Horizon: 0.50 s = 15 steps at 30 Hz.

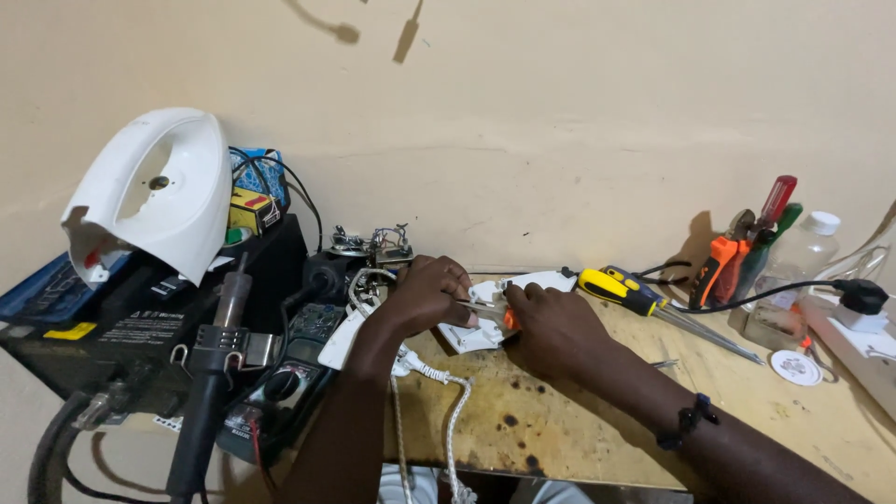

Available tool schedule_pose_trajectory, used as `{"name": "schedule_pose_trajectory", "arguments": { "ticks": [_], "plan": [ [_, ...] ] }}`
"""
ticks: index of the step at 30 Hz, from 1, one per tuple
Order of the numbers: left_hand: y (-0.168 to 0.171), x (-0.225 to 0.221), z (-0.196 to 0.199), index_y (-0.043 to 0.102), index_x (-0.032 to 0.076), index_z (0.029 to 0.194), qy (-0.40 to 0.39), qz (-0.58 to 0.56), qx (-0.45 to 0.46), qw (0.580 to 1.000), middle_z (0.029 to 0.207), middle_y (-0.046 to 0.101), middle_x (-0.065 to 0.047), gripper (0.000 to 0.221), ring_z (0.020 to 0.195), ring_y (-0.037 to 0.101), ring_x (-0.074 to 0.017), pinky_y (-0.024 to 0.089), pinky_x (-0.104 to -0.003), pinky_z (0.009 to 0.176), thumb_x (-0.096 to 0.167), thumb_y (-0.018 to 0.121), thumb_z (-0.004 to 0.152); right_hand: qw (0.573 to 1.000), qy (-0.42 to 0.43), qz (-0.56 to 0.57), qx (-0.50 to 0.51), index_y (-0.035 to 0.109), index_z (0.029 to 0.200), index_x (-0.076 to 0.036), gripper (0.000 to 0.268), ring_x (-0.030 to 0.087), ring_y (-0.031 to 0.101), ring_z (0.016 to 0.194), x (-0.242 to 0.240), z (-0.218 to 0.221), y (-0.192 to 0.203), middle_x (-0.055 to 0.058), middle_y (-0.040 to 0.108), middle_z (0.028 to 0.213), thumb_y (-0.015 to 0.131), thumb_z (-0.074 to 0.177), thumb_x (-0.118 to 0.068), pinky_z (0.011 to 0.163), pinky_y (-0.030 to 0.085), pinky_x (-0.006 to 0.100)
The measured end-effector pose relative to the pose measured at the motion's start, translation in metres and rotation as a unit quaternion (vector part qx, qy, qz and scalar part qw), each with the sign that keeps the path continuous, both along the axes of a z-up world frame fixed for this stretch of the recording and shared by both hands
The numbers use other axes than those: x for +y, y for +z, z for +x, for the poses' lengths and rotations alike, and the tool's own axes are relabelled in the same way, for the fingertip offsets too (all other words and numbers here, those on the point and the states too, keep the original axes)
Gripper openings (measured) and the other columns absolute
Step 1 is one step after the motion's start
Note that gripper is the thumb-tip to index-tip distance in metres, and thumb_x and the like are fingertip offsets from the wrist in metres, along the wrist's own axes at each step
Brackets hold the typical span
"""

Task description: Reassembling the internal wiring and plastic housing of an electric iron on a repair bench.

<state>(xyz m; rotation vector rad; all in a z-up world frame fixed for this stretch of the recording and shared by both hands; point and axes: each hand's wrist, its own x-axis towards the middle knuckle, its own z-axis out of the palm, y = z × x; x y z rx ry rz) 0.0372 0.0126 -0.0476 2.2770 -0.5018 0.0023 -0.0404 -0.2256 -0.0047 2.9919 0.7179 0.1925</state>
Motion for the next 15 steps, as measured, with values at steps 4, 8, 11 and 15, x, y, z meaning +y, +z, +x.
{"name": "schedule_pose_trajectory", "arguments": {
  "ticks": [4,8,11,15],
  "plan": [
    [-0.009,-0.001,0.002,0.081,0.022,0.086,-0.003,-0.017,0.005,1.0,0.119,0.063,-0.001,0.024,0.142,0.042,-0.0219,0.018,-0.039,0.123,0.039,0.09,0.073,0.999,0.011,-0.009,-0.036,0.059,0.136,-0.006,0.068,0.042,0.077,0.103,-0.019,0.013,-0.009,0.021,0.072,0.116,0.077,0.083,-0.046,0.083,0.062,0.051],
    [-0.012,-0.004,0.0,0.082,0.024,0.083,0.019,-0.053,-0.014,0.998,0.112,0.072,0.003,0.023,0.13,0.056,-0.0174,0.033,-0.035,0.113,0.037,0.092,0.067,0.985,0.047,-0.016,-0.166,0.063,0.122,-0.008,0.048,0.039,0.076,0.099,-0.045,0.034,-0.024,0.014,0.069,0.103,0.078,0.08,-0.025,0.084,0.061,0.05],
    [0.01,-0.006,-0.025,0.084,0.024,0.085,0.026,-0.078,-0.025,0.996,0.109,0.077,0.002,0.024,0.124,0.066,-0.0177,0.043,-0.032,0.108,0.033,0.094,0.065,0.983,0.002,0.064,-0.17,0.062,0.119,-0.006,0.039,0.042,0.075,0.098,-0.052,0.044,-0.027,0.015,0.067,0.1,0.073,0.083,-0.018,0.081,0.061,0.053],
    [-0.007,-0.006,0.003,0.083,0.028,0.075,0.023,-0.075,-0.04,0.996,0.097,0.079,0.011,0.025,0.106,0.075,-0.011,0.048,-0.026,0.094,0.029,0.1,0.058,0.947,-0.138,0.283,-0.067,0.056,0.119,-0.011,0.035,0.05,0.072,0.108,-0.054,0.075,-0.033,0.021,0.068,0.106,0.062,0.099,-0.038,0.09,0.057,0.063]
  ]
}}
